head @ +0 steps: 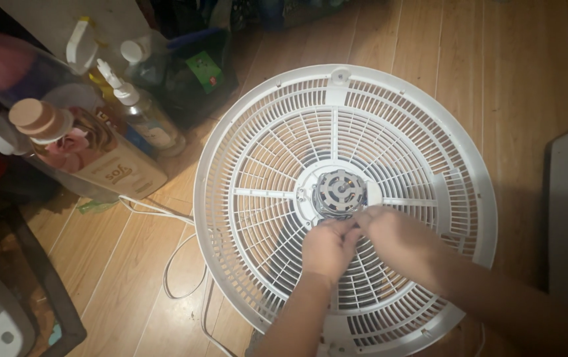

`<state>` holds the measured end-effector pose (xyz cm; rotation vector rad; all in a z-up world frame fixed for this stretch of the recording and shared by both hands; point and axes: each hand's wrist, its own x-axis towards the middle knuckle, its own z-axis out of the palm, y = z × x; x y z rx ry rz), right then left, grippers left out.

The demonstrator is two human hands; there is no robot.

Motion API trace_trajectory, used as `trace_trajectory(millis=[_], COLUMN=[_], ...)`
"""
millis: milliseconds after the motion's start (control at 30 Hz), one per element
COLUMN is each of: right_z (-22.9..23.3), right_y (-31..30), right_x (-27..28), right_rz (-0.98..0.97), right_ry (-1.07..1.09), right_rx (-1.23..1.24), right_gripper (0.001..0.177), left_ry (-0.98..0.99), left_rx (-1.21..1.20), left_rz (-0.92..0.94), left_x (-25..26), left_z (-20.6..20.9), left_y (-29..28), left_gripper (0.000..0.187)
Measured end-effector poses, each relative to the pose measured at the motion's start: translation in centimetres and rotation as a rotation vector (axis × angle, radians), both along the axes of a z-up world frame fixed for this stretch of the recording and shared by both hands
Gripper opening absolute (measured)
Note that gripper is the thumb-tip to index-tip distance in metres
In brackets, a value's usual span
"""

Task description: The person uses a screwdriver to loosen and remove screws from the central hub of a white electric fan. They repeatedly unscrew fasteners around the motor housing and place the removed screws on top of a nearby washing machine.

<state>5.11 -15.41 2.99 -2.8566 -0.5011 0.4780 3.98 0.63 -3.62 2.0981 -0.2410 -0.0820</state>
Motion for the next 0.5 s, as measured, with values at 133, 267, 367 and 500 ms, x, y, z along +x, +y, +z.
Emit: trace_trajectory(millis=[133,267,367,500], right_z=[-2.2,-2.1,-0.1,2.9], right_y=[-0.2,0.2,2.0,2.9], right_x=[-0.2,0.1,0.3,0.3], right_rz=[0.12,0.142,0.067,0.009], right_ry=[-0.058,-0.032,0.044,0.249], right_rx=[-0.08,-0.198,-0.213,-0.378], right_gripper=[0.032,0.031,0.022,0.038], left_ry=[0.083,0.113,0.194,0.252], left_rx=[0.085,-0.027,-0.109,-0.148], left_rz=[-0.074,-0.038,-0.017,-0.107], left_x=[-0.1,-0.1,0.2,0.6], left_z=[0.3,0.8,0.8,0.4], left_y=[0.6,0.4,0.9,1.3], left_gripper=[0.024,0.026,0.028,0.022])
